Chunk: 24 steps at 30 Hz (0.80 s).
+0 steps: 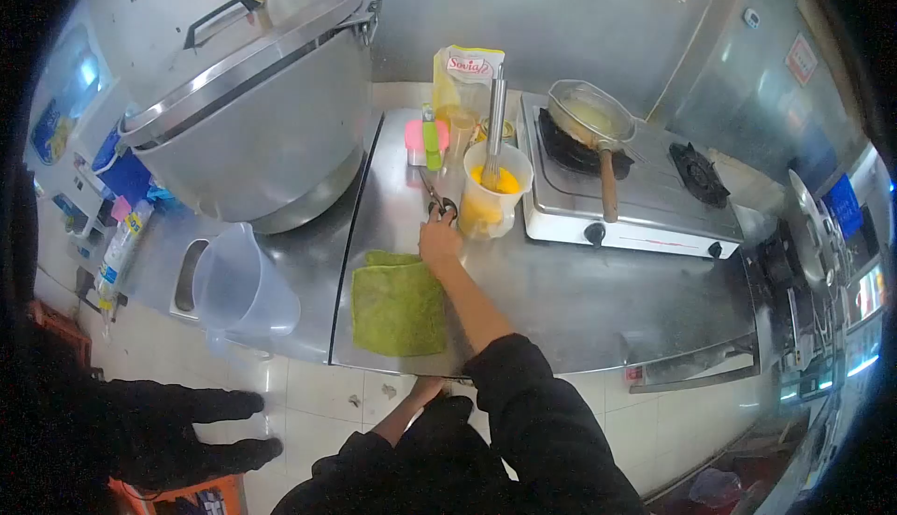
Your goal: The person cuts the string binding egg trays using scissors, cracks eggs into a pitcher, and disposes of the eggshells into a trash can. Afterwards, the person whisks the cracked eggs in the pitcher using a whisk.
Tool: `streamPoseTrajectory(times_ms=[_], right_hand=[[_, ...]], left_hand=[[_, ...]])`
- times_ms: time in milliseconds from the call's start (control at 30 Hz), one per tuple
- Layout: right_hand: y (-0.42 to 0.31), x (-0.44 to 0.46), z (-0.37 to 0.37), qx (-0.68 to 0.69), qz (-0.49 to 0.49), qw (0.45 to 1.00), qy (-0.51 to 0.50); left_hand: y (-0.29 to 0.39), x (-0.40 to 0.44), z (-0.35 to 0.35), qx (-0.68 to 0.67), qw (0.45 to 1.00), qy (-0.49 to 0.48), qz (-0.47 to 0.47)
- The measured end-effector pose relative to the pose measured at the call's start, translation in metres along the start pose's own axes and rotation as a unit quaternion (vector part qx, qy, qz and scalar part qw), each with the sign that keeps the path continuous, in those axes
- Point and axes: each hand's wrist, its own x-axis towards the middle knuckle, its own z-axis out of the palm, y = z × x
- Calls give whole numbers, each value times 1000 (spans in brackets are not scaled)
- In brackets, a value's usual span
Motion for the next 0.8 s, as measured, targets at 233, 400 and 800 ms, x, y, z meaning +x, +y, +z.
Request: streamPoseTrajectory(times_ms=[233, 400, 800], right_hand=[[37, -54, -31, 54, -10, 998, 11], [56, -85, -67, 112, 57, 991, -56], [145, -139, -121, -35, -65, 981, -182]], left_hand=[[9, 25, 7, -7, 999, 30, 20], [5, 32, 27, -55, 994, -82, -52], [4, -43, 99, -141, 989, 34, -6]])
